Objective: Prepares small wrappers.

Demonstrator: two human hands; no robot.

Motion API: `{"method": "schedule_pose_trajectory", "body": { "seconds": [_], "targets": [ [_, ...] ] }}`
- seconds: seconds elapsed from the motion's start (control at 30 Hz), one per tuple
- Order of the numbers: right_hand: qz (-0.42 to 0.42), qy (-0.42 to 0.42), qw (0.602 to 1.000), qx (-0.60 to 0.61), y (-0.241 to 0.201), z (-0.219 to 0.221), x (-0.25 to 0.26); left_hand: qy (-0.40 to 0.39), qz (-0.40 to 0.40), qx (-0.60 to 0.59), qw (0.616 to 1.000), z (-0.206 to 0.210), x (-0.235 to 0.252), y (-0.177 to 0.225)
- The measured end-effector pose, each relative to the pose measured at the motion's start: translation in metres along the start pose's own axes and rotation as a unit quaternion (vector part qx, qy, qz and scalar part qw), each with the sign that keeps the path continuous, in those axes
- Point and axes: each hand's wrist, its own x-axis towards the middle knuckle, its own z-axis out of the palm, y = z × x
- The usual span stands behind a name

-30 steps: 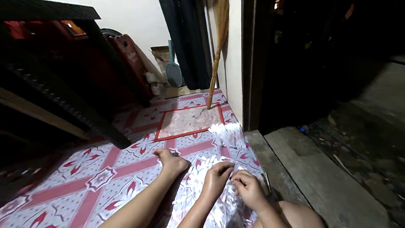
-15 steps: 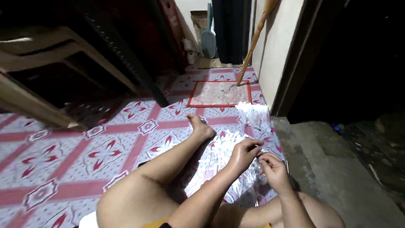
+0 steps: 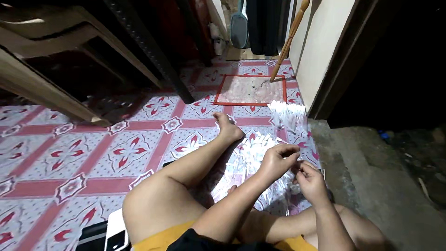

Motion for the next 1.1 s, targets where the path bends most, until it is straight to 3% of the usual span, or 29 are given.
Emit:
{"method": "schedule_pose_trajectory", "body": {
  "seconds": [0.17, 0.33, 0.53, 0.9, 1.1],
  "targets": [
    [-0.005, 0.019, 1.000, 0.004, 0.002, 0.001, 0.000, 0.008, -0.014, 0.036, 0.999, 0.001, 0.006, -0.002],
    [-0.029, 0.071, 0.997, 0.017, -0.023, -0.007, 0.007, -0.018, -0.001, 0.028, 0.999, 0.004, 0.007, -0.003],
    [-0.075, 0.077, 0.993, 0.047, -0.003, -0.009, 0.008, -0.008, -0.012, -0.076, 0.997, 0.009, 0.002, 0.006],
    [-0.059, 0.083, 0.994, 0.038, -0.014, -0.010, 0.008, 0.008, -0.027, -0.079, 0.996, 0.010, 0.001, -0.009],
    [-0.038, 0.090, 0.992, 0.075, -0.027, -0.013, 0.009, 0.072, -0.017, -0.054, 0.996, 0.003, 0.002, 0.007]
  ]
}}
